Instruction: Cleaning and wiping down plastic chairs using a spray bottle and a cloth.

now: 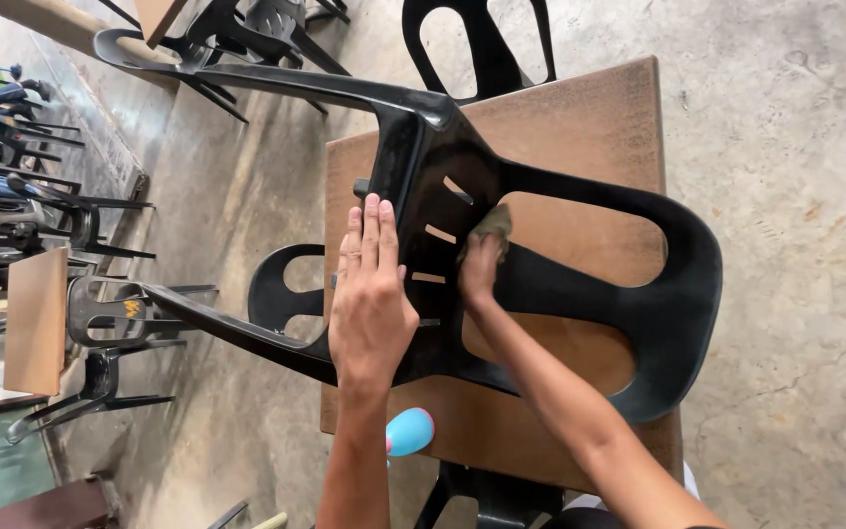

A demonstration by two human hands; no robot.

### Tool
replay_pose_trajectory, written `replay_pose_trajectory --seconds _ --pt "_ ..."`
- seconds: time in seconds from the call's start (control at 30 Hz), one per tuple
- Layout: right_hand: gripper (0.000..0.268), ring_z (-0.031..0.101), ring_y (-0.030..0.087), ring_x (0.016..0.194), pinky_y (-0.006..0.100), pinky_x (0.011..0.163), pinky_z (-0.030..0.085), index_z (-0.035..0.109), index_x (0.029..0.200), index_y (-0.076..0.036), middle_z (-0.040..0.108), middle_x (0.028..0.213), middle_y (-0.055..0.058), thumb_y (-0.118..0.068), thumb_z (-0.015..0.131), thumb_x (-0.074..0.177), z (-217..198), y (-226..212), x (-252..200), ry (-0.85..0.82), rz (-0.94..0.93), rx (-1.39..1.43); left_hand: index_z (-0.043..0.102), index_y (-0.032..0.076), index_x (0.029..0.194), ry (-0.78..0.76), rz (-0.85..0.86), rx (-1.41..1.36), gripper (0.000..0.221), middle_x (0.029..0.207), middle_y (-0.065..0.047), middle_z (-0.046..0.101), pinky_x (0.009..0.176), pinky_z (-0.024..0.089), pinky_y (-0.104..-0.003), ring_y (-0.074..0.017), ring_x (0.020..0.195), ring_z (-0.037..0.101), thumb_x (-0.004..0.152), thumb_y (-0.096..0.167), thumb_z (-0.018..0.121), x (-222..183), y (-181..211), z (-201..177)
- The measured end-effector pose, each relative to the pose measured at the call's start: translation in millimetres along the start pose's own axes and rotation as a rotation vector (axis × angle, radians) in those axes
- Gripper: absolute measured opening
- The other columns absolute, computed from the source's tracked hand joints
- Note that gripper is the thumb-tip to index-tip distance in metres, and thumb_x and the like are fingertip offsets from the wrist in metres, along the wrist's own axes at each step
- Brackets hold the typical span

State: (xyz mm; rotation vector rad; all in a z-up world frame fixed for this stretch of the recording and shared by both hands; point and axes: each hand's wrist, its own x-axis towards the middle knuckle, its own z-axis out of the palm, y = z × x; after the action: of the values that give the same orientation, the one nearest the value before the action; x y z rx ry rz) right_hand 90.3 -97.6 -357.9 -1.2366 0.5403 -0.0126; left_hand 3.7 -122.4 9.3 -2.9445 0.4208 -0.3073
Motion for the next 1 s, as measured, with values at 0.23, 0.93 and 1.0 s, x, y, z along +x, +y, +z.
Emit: replay_pose_trajectory --seconds 0.23,0.93,1.0 --pt "0.047 0.051 0.028 0.133 0.039 0.114 0.039 0.051 0.146 0.005 0.058 0.143 0.02 -0.025 0.034 0.115 9 -134 -151 -0.368 -0.241 0.406 0.034 -0.006 0.154 0.093 -0.042 -0.068 0.078 0.161 -0.02 0.036 0.122 0.031 -0.042 -0.0358 0.15 0.034 0.082 0.002 0.064 7 -19 5" --pt "0.062 0.042 0.03 0.143 0.039 0.122 0.031 0.042 0.154 0.003 0.049 0.154 0.018 -0.043 0.034 0.114 -5 10 -82 -0.355 0.004 -0.174 0.064 -0.007 0.126 0.388 -0.216 -0.454 0.035 0.138 -0.025 0.06 0.114 0.045 -0.044 -0.0396 0.135 0.054 0.093 0.004 0.06 -3 -26 23" --pt "0.06 0.047 0.021 0.135 0.036 0.118 0.034 0.049 0.149 0.005 0.053 0.145 0.01 -0.043 0.032 0.117 -14 -28 -135 -0.637 -0.083 0.383 0.074 -0.005 0.107 0.532 -0.287 -0.486 0.02 0.119 -0.023 0.072 0.106 0.055 -0.042 -0.0379 0.122 0.067 0.098 0.009 0.062 -13 -25 25"
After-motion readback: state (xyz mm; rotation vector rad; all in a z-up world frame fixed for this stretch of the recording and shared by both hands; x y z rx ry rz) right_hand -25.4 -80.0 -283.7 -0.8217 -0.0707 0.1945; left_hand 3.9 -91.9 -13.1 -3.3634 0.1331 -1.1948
